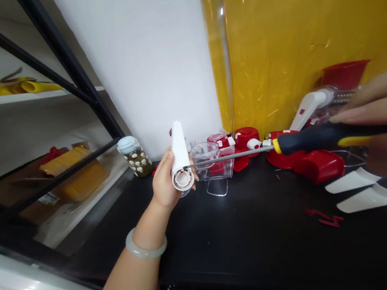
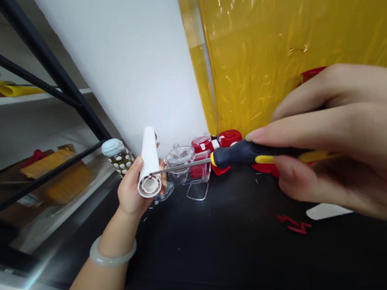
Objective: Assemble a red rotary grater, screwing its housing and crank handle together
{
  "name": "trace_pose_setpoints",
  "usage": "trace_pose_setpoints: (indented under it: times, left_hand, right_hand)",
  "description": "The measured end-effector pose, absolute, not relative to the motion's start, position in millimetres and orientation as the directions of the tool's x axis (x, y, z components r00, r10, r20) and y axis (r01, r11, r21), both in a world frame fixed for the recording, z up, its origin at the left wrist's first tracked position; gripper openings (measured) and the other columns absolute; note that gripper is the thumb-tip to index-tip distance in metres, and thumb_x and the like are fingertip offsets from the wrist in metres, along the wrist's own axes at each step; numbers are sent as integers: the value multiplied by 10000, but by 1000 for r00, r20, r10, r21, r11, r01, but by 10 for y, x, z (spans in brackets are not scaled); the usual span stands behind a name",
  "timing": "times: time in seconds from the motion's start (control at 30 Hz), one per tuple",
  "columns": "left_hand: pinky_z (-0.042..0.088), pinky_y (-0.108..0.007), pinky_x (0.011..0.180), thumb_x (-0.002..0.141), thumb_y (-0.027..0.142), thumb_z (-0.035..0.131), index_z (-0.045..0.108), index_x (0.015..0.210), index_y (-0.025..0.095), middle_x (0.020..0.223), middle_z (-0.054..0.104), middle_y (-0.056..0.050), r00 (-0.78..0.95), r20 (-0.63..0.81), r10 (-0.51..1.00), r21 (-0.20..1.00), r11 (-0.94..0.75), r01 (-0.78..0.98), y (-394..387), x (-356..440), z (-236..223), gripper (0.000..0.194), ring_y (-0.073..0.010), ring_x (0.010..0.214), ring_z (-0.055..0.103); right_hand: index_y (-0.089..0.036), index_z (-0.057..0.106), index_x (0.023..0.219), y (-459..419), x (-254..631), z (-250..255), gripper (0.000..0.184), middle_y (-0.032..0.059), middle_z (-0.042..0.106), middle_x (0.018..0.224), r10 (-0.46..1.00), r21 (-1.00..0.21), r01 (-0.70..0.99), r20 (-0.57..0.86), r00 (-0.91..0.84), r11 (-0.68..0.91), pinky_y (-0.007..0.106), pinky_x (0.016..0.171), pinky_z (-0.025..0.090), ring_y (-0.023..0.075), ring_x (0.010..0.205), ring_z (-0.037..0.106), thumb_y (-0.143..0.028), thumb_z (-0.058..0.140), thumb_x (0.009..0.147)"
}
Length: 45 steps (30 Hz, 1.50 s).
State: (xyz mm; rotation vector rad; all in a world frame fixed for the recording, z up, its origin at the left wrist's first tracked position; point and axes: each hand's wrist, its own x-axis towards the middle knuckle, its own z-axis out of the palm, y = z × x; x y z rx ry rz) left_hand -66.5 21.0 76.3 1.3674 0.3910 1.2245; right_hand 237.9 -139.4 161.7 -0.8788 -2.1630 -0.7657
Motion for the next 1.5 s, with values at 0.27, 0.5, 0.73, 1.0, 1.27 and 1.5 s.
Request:
trace_pose_setpoints:
  times: [0.27, 0.5, 0.73, 1.0, 1.27, 1.5]
  left_hand:
    - [448, -268, 302, 864, 393, 547, 486, 1159, 166, 684, 646, -12, 299, 391, 871, 890, -275, -364, 232, -648, 722, 378, -181, 408, 608]
    - [442, -247, 301, 863, 397, 559, 500, 1063, 199, 653, 637, 18, 246, 386, 889, 896, -298, -329, 252, -621, 710, 288, -158, 391, 592]
    - [432, -255, 298, 856, 399, 571, 516, 1049, 203, 636, 628, 25, 237, 380, 894, 898, -296, -324, 249, -612, 705, 281, -153, 367, 563]
    - [436, -257, 311, 873, 371, 552, 546, 1048, 217, 639, 628, 19, 226, 372, 900, 903, -294, -315, 242, -618, 698, 233, -154, 381, 565]
    - [438, -248, 330, 863, 386, 574, 544, 1052, 217, 659, 631, 19, 211, 351, 912, 911, -280, -304, 259, -613, 685, 256, -155, 411, 582]
    - [414, -229, 309, 859, 387, 579, 538, 1036, 213, 636, 620, 27, 220, 364, 905, 906, -290, -307, 254, -613, 681, 252, -141, 388, 563]
  right_hand:
    - [-366, 584, 1150, -1385, 2303, 1538, 280, 15, 631, 925, 302, 411, 732, 719, -627, 543, 376, 610, 500, 190, 755, 599, -464, 541, 891]
    - [-413, 580, 1238, -1429, 2355, 1331, 368, 22, 620, 1034, 355, 239, 791, 794, -494, 564, 346, 716, 508, 186, 822, 617, -485, 579, 877]
    - [-418, 638, 1176, -1410, 2345, 1281, 330, 28, 659, 1025, 384, 163, 829, 827, -411, 535, 360, 719, 497, 196, 836, 639, -527, 579, 870]
    - [-409, 649, 1163, -1414, 2341, 1289, 333, 35, 660, 1025, 388, 166, 826, 821, -418, 539, 364, 719, 499, 199, 831, 639, -540, 581, 864]
    - [-413, 649, 1159, -1403, 2336, 1283, 324, 30, 659, 1027, 380, 173, 825, 824, -421, 538, 357, 719, 502, 197, 827, 641, -538, 569, 871]
    - [-392, 677, 1119, -1426, 2271, 1261, 314, 45, 667, 1023, 411, 136, 849, 828, -381, 511, 362, 730, 517, 204, 846, 648, -548, 555, 875]
